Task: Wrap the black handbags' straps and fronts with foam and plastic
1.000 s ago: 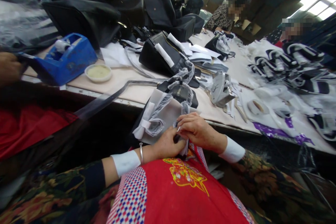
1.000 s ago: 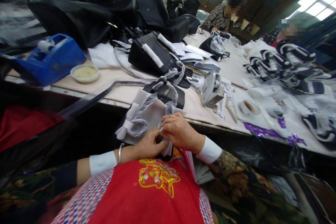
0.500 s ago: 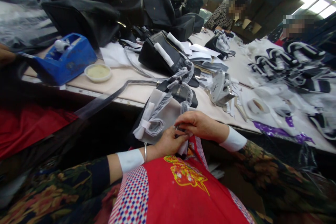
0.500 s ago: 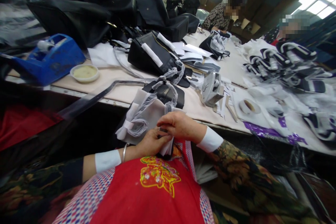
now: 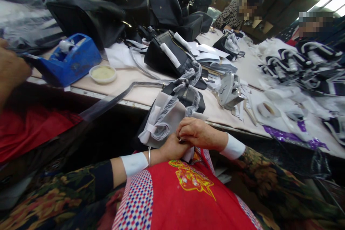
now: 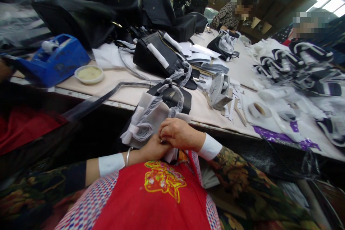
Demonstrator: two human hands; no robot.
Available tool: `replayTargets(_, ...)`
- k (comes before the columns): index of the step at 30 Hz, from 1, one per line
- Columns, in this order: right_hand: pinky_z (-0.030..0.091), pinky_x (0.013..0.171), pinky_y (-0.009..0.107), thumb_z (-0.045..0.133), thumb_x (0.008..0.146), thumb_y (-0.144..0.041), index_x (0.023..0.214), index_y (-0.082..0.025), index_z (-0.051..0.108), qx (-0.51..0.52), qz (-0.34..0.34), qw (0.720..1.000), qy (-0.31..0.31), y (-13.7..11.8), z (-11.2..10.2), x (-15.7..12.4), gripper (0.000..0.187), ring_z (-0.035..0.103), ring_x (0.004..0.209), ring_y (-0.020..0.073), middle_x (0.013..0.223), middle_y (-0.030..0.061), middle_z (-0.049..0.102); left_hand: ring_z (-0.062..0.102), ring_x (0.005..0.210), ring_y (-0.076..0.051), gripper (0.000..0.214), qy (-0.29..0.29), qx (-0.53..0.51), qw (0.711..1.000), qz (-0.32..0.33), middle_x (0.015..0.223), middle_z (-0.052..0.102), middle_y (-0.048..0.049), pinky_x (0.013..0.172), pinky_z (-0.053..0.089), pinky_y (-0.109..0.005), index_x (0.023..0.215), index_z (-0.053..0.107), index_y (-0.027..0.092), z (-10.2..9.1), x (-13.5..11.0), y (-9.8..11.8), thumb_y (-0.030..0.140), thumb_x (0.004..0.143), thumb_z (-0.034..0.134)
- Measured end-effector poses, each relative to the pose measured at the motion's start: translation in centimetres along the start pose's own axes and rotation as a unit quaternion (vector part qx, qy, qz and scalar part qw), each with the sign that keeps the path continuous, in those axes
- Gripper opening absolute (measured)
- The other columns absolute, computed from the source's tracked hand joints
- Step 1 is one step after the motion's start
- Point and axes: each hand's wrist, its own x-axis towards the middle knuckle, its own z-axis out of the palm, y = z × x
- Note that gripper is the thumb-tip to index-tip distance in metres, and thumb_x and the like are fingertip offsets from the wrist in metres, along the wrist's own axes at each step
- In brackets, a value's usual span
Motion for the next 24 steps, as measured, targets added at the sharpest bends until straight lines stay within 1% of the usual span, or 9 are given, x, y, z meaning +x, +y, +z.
replayTargets(4, 0.052, 0.092, 0.031, 0.052, 0.099, -0.021, 0.097, -0.017, 0.074, 0.022, 0.003, 0.999, -0.043, 0.2, -1.1, -0.4, 0.022, 0.066, 0.099, 0.0178, 0.104, 0.0094, 0.072, 0.065, 0.080, -0.019, 0.012, -0.008, -0.017, 1.000, 0.004, 0.087, 0.073, -0.0045, 0.072, 0.052, -0.029, 0.088, 0.071, 0.013, 0.2, 0.1, 0.3, 0.016, 0.080, 0.063)
replayTargets(7, 0.050, 0.099, 0.033, 0.056, 0.098, -0.023, 0.110, -0.014, 0.071, -0.012, 0.028, 0.998, -0.055, 0.4, -1.5, -0.7, 0.021, 0.064, 0.110, 0.0202, 0.116, 0.0128, 0.070, 0.065, 0.078, -0.019, 0.012, -0.027, -0.035, 0.999, 0.008, 0.083, 0.072, -0.0036, 0.070, 0.051, -0.028, 0.084, 0.071, 0.014, 0.3, 0.1, 0.5, 0.022, 0.082, 0.062)
replayTargets(11, 0.050, 0.098, 0.037, 0.057, 0.094, -0.016, 0.109, -0.013, 0.067, -0.033, 0.034, 0.998, -0.035, 0.6, -1.3, -1.5, 0.018, 0.063, 0.110, 0.0217, 0.116, 0.0150, 0.068, 0.060, 0.071, -0.017, 0.021, -0.038, -0.027, 0.999, -0.010, 0.073, 0.068, -0.0017, 0.065, 0.046, -0.027, 0.072, 0.068, 0.015, 0.2, 0.1, 0.1, 0.030, 0.085, 0.059)
replayTargets(15, 0.051, 0.095, 0.037, 0.056, 0.095, -0.018, 0.104, -0.013, 0.064, -0.011, 0.024, 0.999, -0.029, 1.0, -1.2, -2.4, 0.013, 0.062, 0.104, 0.0205, 0.104, 0.0125, 0.068, 0.060, 0.076, -0.018, 0.031, -0.043, 0.013, 0.999, 0.018, 0.076, 0.069, -0.0031, 0.073, 0.048, -0.029, 0.071, 0.068, 0.016, -0.3, 0.2, -0.3, 0.041, 0.087, 0.058)
replayTargets(18, 0.049, 0.099, 0.035, 0.059, 0.096, -0.022, 0.107, -0.011, 0.064, -0.012, -0.006, 0.999, -0.032, 1.3, -1.4, -2.8, 0.017, 0.060, 0.109, 0.0199, 0.106, 0.0127, 0.068, 0.063, 0.080, -0.021, 0.042, -0.067, 0.056, 0.996, 0.030, 0.082, 0.072, -0.0057, 0.079, 0.050, -0.032, 0.075, 0.072, 0.017, -0.6, 0.2, 0.4, 0.054, 0.087, 0.055)
replayTargets(20, 0.047, 0.102, 0.032, 0.063, 0.095, -0.028, 0.111, -0.009, 0.065, -0.043, -0.026, 0.997, -0.051, 1.5, -1.5, -2.9, 0.025, 0.058, 0.111, 0.0189, 0.110, 0.0132, 0.068, 0.065, 0.083, -0.024, 0.052, -0.087, 0.085, 0.992, 0.009, 0.083, 0.075, -0.0075, 0.078, 0.052, -0.034, 0.077, 0.075, 0.018, -0.9, 0.2, 0.9, 0.064, 0.085, 0.053)
replayTargets(22, 0.044, 0.103, 0.029, 0.063, 0.096, -0.030, 0.112, -0.005, 0.068, -0.094, -0.043, 0.991, -0.082, 2.0, -1.5, -2.7, 0.030, 0.059, 0.108, 0.0183, 0.112, 0.0151, 0.068, 0.067, 0.079, -0.027, 0.060, -0.094, 0.087, 0.990, -0.051, 0.079, 0.076, -0.0071, 0.072, 0.055, -0.035, 0.076, 0.076, 0.019, -1.2, 0.7, 0.9, 0.073, 0.081, 0.051)
replayTargets(23, 0.044, 0.102, 0.026, 0.061, 0.098, -0.031, 0.115, -0.004, 0.069, -0.119, -0.047, 0.987, -0.097, 2.6, -1.5, -2.6, 0.033, 0.060, 0.107, 0.0180, 0.113, 0.0156, 0.069, 0.068, 0.080, -0.029, 0.061, -0.106, 0.096, 0.988, -0.065, 0.079, 0.077, -0.0066, 0.072, 0.056, -0.036, 0.074, 0.076, 0.020, -1.3, 1.1, 0.6, 0.076, 0.078, 0.052)
replayTargets(24, 0.042, 0.102, 0.024, 0.056, 0.100, -0.031, 0.119, -0.004, 0.069, -0.142, -0.059, 0.982, -0.109, 3.3, -1.4, -2.5, 0.035, 0.060, 0.107, 0.0173, 0.115, 0.0159, 0.069, 0.069, 0.084, -0.031, 0.058, -0.099, 0.102, 0.988, -0.062, 0.081, 0.077, -0.0051, 0.074, 0.057, -0.037, 0.072, 0.076, 0.022, -1.5, 1.6, 0.3, 0.078, 0.074, 0.058)
